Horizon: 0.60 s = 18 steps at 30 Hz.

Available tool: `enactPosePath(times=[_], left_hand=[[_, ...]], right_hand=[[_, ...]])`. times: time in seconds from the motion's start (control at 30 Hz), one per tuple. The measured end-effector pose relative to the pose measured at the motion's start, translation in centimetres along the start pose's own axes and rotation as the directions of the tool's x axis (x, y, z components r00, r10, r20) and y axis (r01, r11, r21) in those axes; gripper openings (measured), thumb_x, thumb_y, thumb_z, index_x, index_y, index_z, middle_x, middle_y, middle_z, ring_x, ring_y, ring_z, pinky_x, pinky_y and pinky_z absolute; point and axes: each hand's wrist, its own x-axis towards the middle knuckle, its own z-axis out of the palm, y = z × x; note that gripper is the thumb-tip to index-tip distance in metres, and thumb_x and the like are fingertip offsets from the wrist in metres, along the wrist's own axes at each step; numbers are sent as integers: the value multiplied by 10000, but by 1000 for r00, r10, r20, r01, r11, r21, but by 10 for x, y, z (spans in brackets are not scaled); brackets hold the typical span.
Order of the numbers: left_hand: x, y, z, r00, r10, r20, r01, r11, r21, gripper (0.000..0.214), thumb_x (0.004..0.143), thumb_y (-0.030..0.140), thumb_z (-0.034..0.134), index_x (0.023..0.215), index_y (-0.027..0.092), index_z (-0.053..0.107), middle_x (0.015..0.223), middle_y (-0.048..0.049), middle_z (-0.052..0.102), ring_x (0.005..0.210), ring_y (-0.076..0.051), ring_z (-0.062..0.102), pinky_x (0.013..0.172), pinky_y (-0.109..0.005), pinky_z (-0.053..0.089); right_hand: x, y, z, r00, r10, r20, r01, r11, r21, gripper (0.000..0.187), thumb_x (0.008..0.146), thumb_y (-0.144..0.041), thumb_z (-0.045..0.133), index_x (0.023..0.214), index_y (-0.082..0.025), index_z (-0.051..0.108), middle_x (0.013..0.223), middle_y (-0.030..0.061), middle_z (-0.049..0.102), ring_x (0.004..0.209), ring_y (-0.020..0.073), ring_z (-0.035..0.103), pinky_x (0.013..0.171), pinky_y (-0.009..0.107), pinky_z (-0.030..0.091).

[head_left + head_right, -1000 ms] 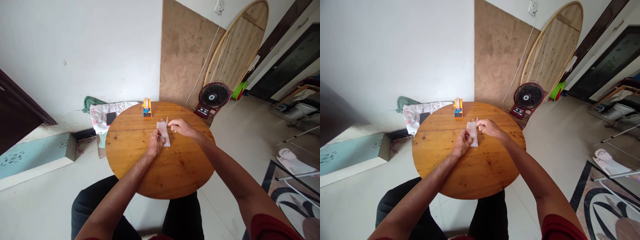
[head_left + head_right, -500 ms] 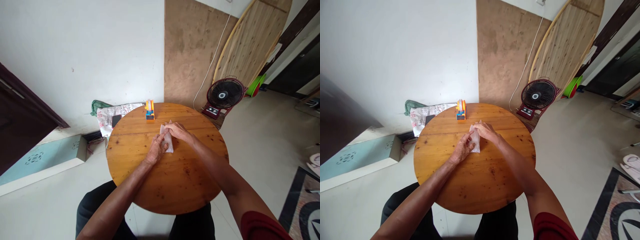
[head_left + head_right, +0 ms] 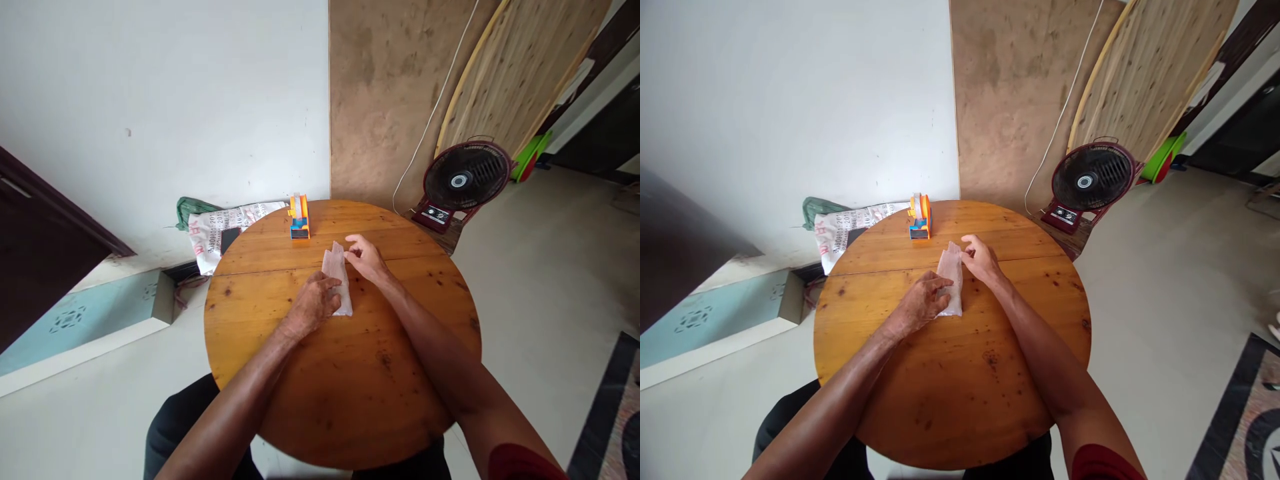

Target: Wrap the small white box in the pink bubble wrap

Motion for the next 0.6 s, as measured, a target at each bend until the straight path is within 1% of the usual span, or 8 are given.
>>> enactPosePath(times=[0.03, 0.1, 0.2, 0.27, 0.4, 0.5, 0.6], left_hand=[[-1, -1, 0, 1000, 6, 6, -5, 1000, -17, 352, 787, 134, 594, 1113, 141, 726, 1008, -77, 628, 778, -136, 606, 756, -263, 526], [-1, -3, 1, 1000, 18, -1, -18, 999, -44, 335, 793, 138, 597, 1102, 138, 726, 1010, -79, 625, 791, -138, 610, 767, -268, 527], [-2, -6, 4, 999, 39, -23, -40, 998, -49, 342, 792, 140, 604, 1113, 141, 721, 1031, -87, 619, 847, -159, 617, 811, -297, 528], [-3, -6, 6, 999, 44, -30, -45, 998, -41, 356, 789, 139, 606, 1128, 144, 716, 1043, -91, 614, 868, -171, 618, 825, -312, 529], [-3, -3, 5, 998, 57, -37, -58, 998, -19, 350, 794, 139, 594, 1122, 150, 715, 1020, -84, 609, 889, -176, 617, 848, -315, 527], [-3, -1, 3, 998, 50, -27, -51, 999, -14, 355, 795, 138, 590, 1127, 138, 713, 1001, -83, 604, 879, -174, 616, 850, -312, 530], [-2, -3, 5, 999, 40, -29, -40, 999, -27, 356, 789, 144, 600, 1126, 134, 715, 1012, -85, 602, 883, -175, 618, 858, -309, 528]], right_hand=[[1, 4, -2, 999, 43, -31, -42, 998, 38, 395, 788, -258, 610, 1177, -189, 606, 705, -35, 641, 616, 136, 578, 633, 250, 474], [2, 9, -5, 989, 142, -26, -139, 986, 95, 336, 777, -311, 635, 1083, -175, 626, 740, -17, 646, 566, 126, 571, 580, 248, 479], [3, 9, -4, 956, 287, 52, -291, 949, 118, 310, 770, -382, 673, 985, -161, 648, 838, 26, 678, 504, 106, 578, 522, 242, 473], [3, 5, 1, 937, 330, 111, -341, 934, 104, 298, 786, -406, 674, 948, -155, 659, 833, 36, 692, 468, 95, 569, 496, 232, 453], [6, -6, 10, 911, 372, 179, -391, 916, 86, 276, 837, -431, 635, 857, -157, 661, 664, 5, 663, 418, 84, 520, 428, 205, 370], [11, -12, 12, 882, 424, 205, -445, 893, 66, 257, 825, -418, 654, 807, -162, 643, 495, -36, 556, 385, 86, 465, 385, 199, 287], [16, -16, 12, 847, 469, 251, -497, 866, 60, 211, 799, -375, 671, 769, -170, 629, 398, -63, 459, 346, 86, 390, 361, 207, 211]])
